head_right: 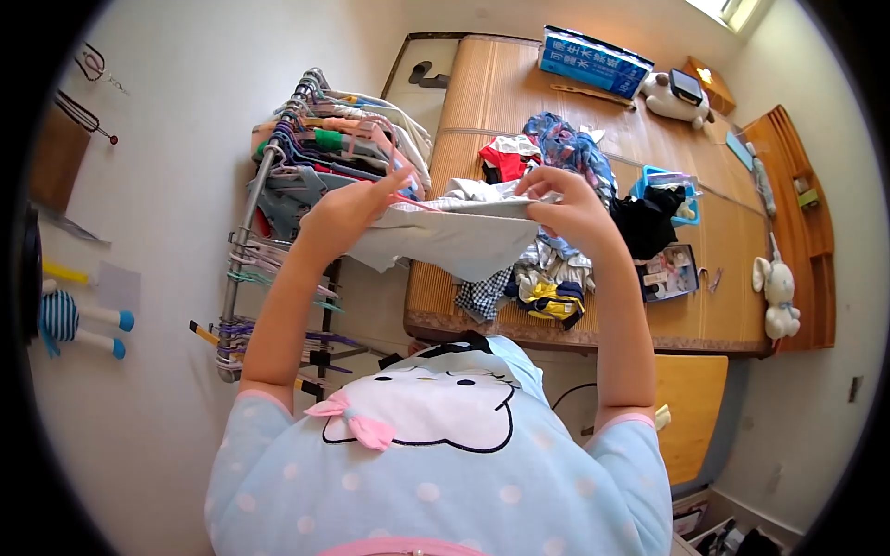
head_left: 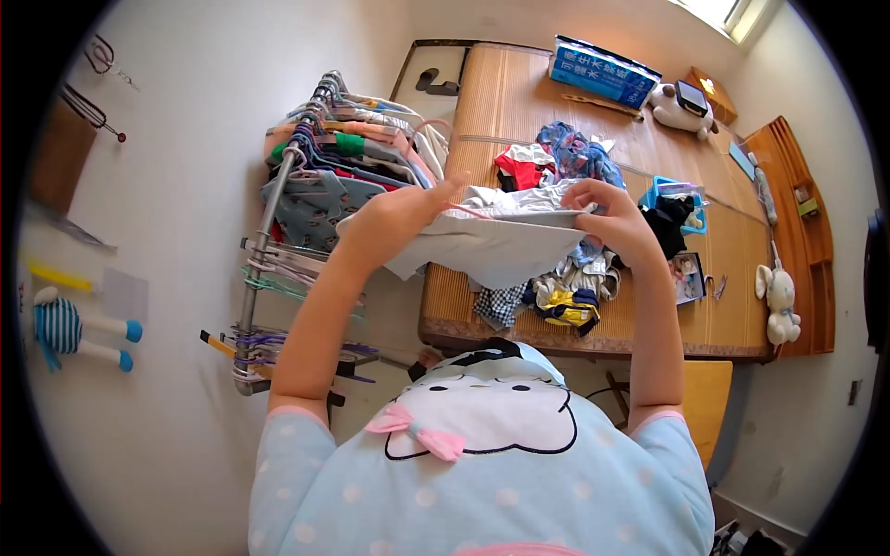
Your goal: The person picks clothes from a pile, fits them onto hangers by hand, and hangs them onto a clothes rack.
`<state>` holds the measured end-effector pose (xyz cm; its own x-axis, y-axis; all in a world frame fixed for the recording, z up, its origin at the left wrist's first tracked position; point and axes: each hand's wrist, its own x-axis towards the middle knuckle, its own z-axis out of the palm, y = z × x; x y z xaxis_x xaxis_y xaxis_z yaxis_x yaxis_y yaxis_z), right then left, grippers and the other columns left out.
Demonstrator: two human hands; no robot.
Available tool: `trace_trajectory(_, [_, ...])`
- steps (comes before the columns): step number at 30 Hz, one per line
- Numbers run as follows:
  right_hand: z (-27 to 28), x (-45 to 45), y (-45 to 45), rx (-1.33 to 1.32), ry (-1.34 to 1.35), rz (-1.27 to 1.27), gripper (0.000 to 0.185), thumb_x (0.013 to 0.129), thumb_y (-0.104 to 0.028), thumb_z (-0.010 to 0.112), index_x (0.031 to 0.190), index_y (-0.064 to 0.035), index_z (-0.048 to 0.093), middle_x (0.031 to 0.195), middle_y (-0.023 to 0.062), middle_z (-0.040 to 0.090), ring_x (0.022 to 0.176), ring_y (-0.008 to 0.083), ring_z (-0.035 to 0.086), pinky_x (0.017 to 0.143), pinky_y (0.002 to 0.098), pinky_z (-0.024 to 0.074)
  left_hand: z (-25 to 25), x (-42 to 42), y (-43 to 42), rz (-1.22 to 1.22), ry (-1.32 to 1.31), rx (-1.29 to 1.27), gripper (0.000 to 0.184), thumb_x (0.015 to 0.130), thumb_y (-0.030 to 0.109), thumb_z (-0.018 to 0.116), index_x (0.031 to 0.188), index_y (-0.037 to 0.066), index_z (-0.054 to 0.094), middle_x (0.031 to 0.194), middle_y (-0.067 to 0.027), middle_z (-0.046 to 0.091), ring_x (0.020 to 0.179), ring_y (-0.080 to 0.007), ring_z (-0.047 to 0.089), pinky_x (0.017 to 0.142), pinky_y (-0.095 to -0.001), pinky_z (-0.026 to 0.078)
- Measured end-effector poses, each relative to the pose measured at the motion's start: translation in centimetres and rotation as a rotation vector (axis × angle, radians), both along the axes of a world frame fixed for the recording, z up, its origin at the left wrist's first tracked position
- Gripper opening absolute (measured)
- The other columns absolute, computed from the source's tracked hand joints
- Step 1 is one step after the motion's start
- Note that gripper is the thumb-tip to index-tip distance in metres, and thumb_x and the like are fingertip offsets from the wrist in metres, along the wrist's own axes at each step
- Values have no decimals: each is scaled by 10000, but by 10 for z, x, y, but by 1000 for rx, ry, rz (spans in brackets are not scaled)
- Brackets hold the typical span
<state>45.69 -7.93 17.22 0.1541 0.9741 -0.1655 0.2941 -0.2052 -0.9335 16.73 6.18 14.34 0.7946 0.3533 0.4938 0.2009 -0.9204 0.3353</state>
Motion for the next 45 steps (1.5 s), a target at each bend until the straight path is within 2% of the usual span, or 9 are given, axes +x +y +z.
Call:
trace_trajectory(8, [33,-28,0,297,-22,104,368,790,-199,739,1112,-57,632,932,48,633,709,87,583,622,232,483,22,43,-9,-79,-340,-28,468,859,11,636,1312,84,543,820,-77,674,692,-182,626,634,-343,511])
trace_trajectory(10, [44,-15,-1,785,-676,212,386,827,-231,702,1158,-56,606,924,62,667,708,181,613,652,280,500,29,40,-4,-65,-401,-79,412,876,21,631,1280,78,570,877,-69,698,697,-117,613,596,-282,489])
trace_trajectory(14, [36,-40,4,766,-856,128,320,869,-225,644,1141,-65,591,893,96,669,723,300,624,670,351,505,49,35,-2,-73,-444,-242,392,864,-1,638,1248,69,591,796,-29,651,588,-16,471,533,-160,367])
trace_trajectory(20, [37,-42,21,530,-633,-70,153,903,-169,587,981,-37,584,813,169,630,749,331,613,669,372,477,63,11,-1,17,-364,-372,431,816,41,698,1232,78,591,927,-28,662,636,-53,517,573,-185,412])
trace_trajectory(24, [35,-31,27,495,-363,-2,153,905,-152,595,1016,-48,602,817,144,644,744,298,610,700,334,478,44,-18,31,293,-270,64,411,781,172,758,1145,76,594,945,-69,664,786,-205,608,726,-310,487])
trace_trajectory(34, [-9,-80,69,605,-562,164,91,883,-70,594,943,-7,622,895,158,638,790,311,625,716,330,488,-87,-75,42,372,-500,-297,471,884,375,643,1199,39,546,1099,-135,615,1071,-256,569,972,-351,392])
trace_trajectory(36, [-24,-95,79,573,-539,210,84,879,-65,595,925,-3,625,877,159,630,772,315,619,704,333,486,-121,-102,45,688,486,-30,727,837,641,547,1195,9,554,1127,-202,602,1133,-336,547,1042,-414,327])
trace_trajectory(39, [-56,-120,101,542,-495,250,87,857,-70,614,906,-4,644,809,158,599,727,324,606,659,365,480,-128,-131,51,698,987,-140,925,721,826,468,1133,10,602,1054,-198,632,1067,-332,587,971,-425,378])
trace_trajectory(45, [-124,-202,187,595,-402,252,118,864,-122,613,881,-14,658,854,172,617,752,356,614,674,413,483,-151,-161,50,574,940,-142,791,692,802,530,938,63,670,821,-91,653,823,-250,639,759,-355,408])
